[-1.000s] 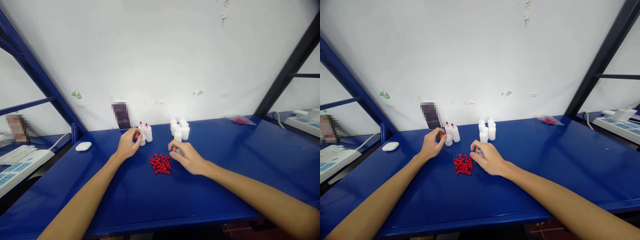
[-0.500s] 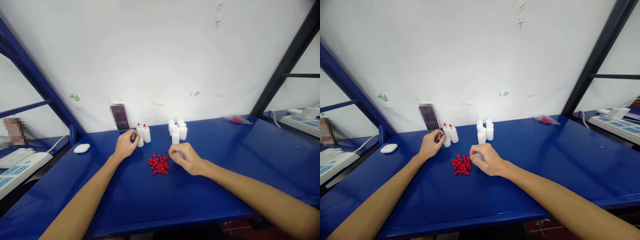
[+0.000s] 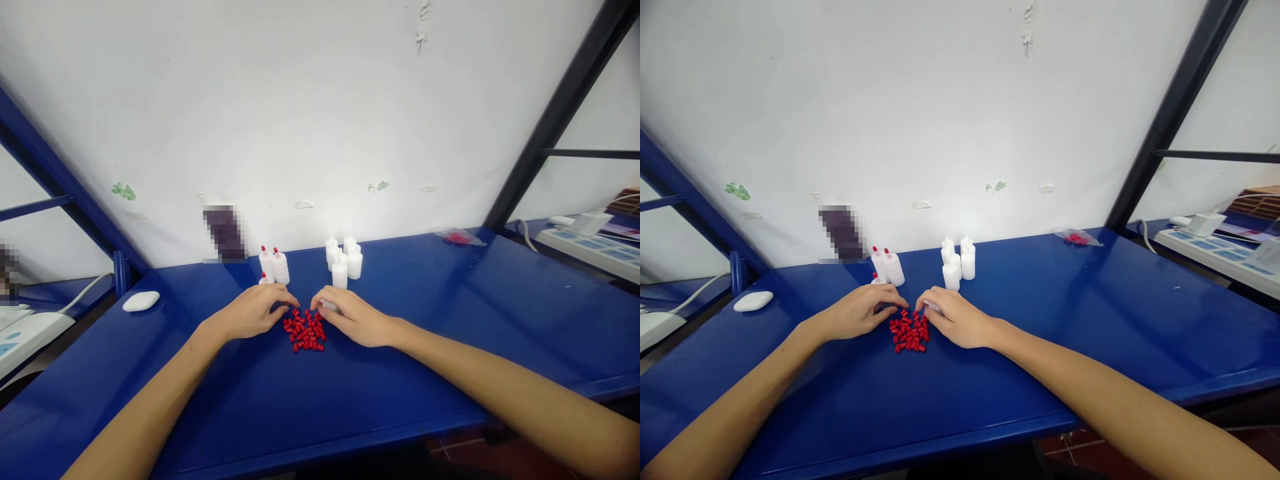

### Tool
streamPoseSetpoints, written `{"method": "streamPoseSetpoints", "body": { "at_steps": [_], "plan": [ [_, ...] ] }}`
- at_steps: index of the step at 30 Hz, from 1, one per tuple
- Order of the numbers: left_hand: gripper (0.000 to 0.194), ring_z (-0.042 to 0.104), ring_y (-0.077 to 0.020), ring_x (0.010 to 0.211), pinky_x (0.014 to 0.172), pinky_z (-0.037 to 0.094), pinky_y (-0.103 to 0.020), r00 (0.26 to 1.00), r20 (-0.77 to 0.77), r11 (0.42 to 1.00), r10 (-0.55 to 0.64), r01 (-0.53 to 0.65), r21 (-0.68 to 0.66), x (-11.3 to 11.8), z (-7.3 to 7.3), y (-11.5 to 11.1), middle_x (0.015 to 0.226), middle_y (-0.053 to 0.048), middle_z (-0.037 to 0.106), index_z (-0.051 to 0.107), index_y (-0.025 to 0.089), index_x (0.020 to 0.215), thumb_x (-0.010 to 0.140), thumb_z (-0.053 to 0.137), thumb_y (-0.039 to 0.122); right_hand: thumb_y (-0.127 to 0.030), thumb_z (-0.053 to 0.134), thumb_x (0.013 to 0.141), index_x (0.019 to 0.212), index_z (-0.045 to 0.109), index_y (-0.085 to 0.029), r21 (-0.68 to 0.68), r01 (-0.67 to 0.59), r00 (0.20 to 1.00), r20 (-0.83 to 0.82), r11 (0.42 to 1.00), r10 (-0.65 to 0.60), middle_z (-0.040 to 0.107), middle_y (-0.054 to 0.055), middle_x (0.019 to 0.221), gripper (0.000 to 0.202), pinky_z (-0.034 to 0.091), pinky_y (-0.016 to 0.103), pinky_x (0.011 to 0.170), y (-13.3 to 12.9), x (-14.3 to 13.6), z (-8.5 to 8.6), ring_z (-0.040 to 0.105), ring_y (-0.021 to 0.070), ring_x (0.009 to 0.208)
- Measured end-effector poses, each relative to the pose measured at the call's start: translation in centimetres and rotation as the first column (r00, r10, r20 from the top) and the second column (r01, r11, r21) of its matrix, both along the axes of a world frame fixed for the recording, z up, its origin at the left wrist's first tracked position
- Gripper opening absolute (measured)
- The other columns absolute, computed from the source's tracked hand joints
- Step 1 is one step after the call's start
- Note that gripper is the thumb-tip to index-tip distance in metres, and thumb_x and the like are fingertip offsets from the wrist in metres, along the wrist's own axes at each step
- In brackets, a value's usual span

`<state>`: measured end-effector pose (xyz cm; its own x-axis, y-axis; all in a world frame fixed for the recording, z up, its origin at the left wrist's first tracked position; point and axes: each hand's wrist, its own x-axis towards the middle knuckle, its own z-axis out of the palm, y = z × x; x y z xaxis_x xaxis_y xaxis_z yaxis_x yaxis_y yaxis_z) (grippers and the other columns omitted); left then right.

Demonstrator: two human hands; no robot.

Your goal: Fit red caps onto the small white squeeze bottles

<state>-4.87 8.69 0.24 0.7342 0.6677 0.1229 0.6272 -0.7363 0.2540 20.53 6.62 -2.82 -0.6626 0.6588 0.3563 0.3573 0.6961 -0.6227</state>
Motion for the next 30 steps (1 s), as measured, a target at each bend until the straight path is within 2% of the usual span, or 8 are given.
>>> {"method": "streamPoseSetpoints", "body": {
  "at_steps": [4, 7, 10, 14, 19, 22, 26, 30],
  "plan": [
    [0.025, 0.059, -0.0128, 0.077, 0.068, 0.045, -0.023, 0.997, 0.081, 0.99, 0.004, 0.007, -0.141, -0.4, -0.2, 0.5, 0.098, -0.003, 0.066, 0.07, 0.025, 0.112, 0.094, 0.053, 0.024, -0.006, 0.045, 0.085, 0.081, 0.065, -0.018, 0.006, 0.129, 0.991, 0.038, 0.992, -0.129, 0.063, -0.002, 0.075, 0.023, 0.038, 0.033, 0.086, 0.1, 0.0, 0.0, 0.056, 0.0137, 0.071],
    [0.022, 0.057, -0.0124, 0.074, 0.064, 0.043, -0.022, 0.995, 0.097, 0.987, 0.014, 0.002, -0.164, -0.6, -0.2, 0.8, 0.093, -0.003, 0.066, 0.073, 0.025, 0.108, 0.093, 0.058, 0.027, -0.008, 0.046, 0.081, 0.072, 0.065, -0.017, -0.042, 0.182, 0.982, 0.059, 0.982, -0.179, 0.058, -0.003, 0.061, 0.023, 0.037, 0.027, 0.068, 0.1, 0.0, 0.1, 0.049, 0.0111, 0.057],
    [0.021, 0.057, -0.0122, 0.072, 0.063, 0.043, -0.022, 0.994, 0.111, 0.988, 0.004, 0.013, -0.154, -0.5, -0.3, 0.9, 0.089, -0.004, 0.066, 0.075, 0.025, 0.105, 0.093, 0.058, 0.029, -0.008, 0.045, 0.079, 0.072, 0.065, -0.017, -0.066, 0.196, 0.979, 0.064, 0.978, -0.191, 0.059, -0.002, 0.063, 0.023, 0.033, 0.024, 0.058, 0.1, 0.1, 0.2, 0.05, 0.0112, 0.057],
    [0.02, 0.057, -0.0124, 0.071, 0.063, 0.043, -0.023, 0.993, 0.118, 0.994, 0.009, 0.004, -0.11, -0.1, -0.6, 0.8, 0.087, -0.004, 0.065, 0.076, 0.023, 0.1, 0.093, 0.058, 0.029, -0.011, 0.045, 0.08, 0.071, 0.062, -0.016, -0.011, 0.171, 0.985, -0.01, 0.985, -0.171, 0.062, 0.0, 0.074, 0.02, 0.035, 0.025, 0.064, 0.0, 0.2, 0.5, 0.054, 0.0128, 0.066],
    [0.017, 0.055, -0.0121, 0.07, 0.064, 0.044, -0.023, 0.989, 0.129, 0.992, 0.067, -0.051, -0.12, 0.4, -0.8, 0.5, 0.087, -0.003, 0.065, 0.074, 0.022, 0.097, 0.091, 0.06, 0.029, -0.017, 0.043, 0.085, 0.066, 0.053, -0.017, 0.014, 0.166, 0.982, -0.093, 0.986, -0.164, 0.057, 0.001, 0.073, 0.021, 0.035, 0.027, 0.065, -0.4, 0.2, 0.8, 0.051, 0.014, 0.067],
    [0.022, 0.054, -0.0114, 0.069, 0.065, 0.044, -0.024, 0.989, 0.129, 0.983, 0.066, -0.043, -0.177, 0.4, -0.4, 0.3, 0.093, -0.003, 0.065, 0.071, 0.024, 0.109, 0.091, 0.057, 0.026, -0.018, 0.043, 0.086, 0.069, 0.051, -0.018, 0.017, 0.177, 0.981, -0.08, 0.984, -0.175, 0.057, 0.0, 0.071, 0.018, 0.033, 0.027, 0.062, -0.5, 0.2, 0.8, 0.049, 0.0134, 0.065],
    [0.028, 0.057, -0.0135, 0.078, 0.068, 0.045, -0.024, 0.991, 0.126, 0.963, 0.037, -0.002, -0.269, 0.2, 0.3, 0.1, 0.099, -0.004, 0.065, 0.069, 0.025, 0.114, 0.093, 0.051, 0.024, -0.02, 0.045, 0.087, 0.086, 0.049, -0.02, 0.006, 0.183, 0.981, -0.059, 0.983, -0.183, 0.05, -0.005, 0.066, 0.004, 0.031, 0.026, 0.06, -0.5, 0.3, 0.7, 0.044, 0.0122, 0.059],
    [0.027, 0.056, -0.0146, 0.078, 0.068, 0.043, -0.025, 0.99, 0.12, 0.953, 0.067, -0.028, -0.303, 0.3, 0.3, 0.1, 0.097, -0.004, 0.065, 0.072, 0.025, 0.108, 0.093, 0.054, 0.036, -0.022, 0.045, 0.09, 0.097, 0.046, -0.022, -0.004, 0.169, 0.984, -0.052, 0.986, -0.169, 0.047, -0.006, 0.067, 0.007, 0.031, 0.025, 0.061, -0.5, 0.3, 0.7, 0.043, 0.0116, 0.058]
  ]
}}
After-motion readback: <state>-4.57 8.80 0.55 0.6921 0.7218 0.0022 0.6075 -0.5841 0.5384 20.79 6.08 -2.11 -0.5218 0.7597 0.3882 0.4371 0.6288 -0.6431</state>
